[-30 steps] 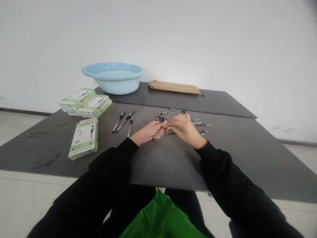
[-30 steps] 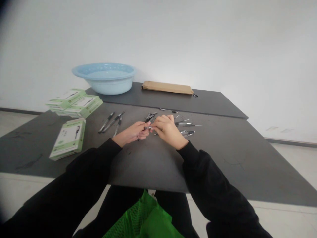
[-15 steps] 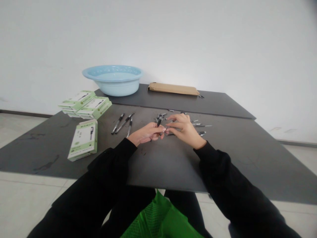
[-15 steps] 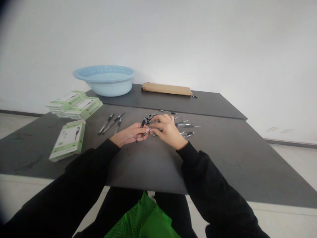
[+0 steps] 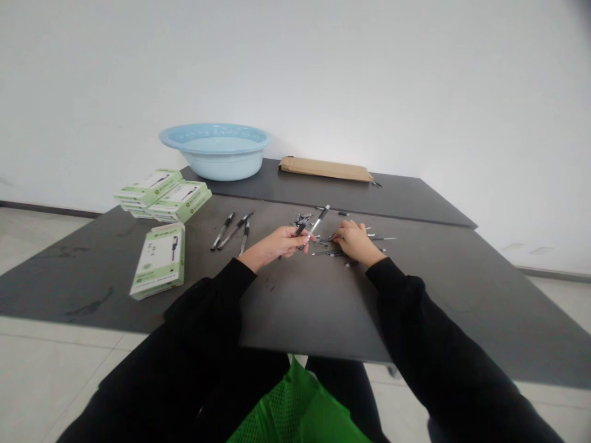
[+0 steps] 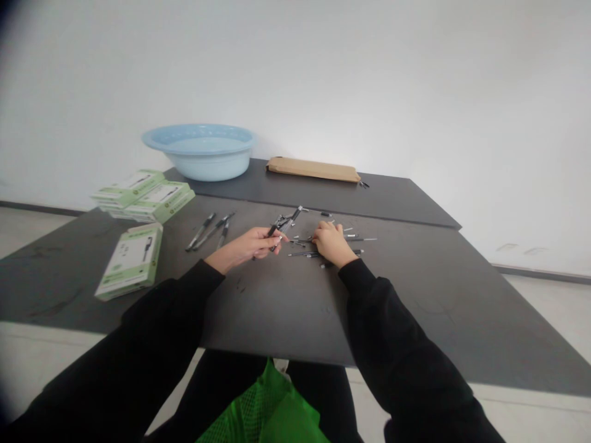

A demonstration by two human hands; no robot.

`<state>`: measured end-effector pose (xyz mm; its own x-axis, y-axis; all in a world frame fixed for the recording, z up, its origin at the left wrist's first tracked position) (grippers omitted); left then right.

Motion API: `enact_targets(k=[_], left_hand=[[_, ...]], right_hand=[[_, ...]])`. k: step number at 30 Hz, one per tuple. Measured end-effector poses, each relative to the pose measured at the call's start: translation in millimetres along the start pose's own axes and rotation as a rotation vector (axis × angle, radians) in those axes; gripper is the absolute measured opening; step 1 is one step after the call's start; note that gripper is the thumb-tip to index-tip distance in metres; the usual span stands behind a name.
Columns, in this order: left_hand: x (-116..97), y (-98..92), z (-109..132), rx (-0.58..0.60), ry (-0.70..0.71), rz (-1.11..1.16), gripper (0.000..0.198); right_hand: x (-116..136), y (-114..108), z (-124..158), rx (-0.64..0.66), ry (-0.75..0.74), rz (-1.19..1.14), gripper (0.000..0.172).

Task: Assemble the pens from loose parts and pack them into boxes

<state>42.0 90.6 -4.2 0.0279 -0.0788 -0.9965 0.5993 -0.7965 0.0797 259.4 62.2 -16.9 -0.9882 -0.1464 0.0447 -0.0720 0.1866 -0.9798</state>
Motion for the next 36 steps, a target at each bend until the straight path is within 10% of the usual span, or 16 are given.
enact_targets(k=[7, 14, 20, 36], left_hand=[[1.1, -6.0, -1.6, -0.061, 0.018, -0.010, 0.024], [1.5, -3.9, 0.4, -0.014, -0.057, -0.011, 0.022], [3.8, -3.4, -0.9, 0.033, -0.053, 0.044, 0.022], [12.1, 2.3, -2.9, 0.067, -0.013, -0.052, 0.029]], right_hand=[[-10.8, -42.1, 10.0, -0.291, 0.045, -0.155, 0.021], [-11.3, -83.7, 20.9, -0.512, 0.073, -1.102, 0.024], [-11.9, -98.7, 28.8, -0.233, 0.107, -1.792, 0.027], [-1.0, -101.5, 32.9, -0.623, 0.055, -1.546, 0.030]])
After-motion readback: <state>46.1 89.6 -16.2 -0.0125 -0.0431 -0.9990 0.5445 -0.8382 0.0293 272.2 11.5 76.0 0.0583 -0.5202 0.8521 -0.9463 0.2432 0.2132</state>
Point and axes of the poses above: each hand's wrist, its own z-axis away from the middle knuckle, its own y-axis out of the palm, x = y × z, the point moved 3 cm from there along -z, towards the middle knuckle, and after that the axes turned 1 degree about y, right-handed, at the moved point
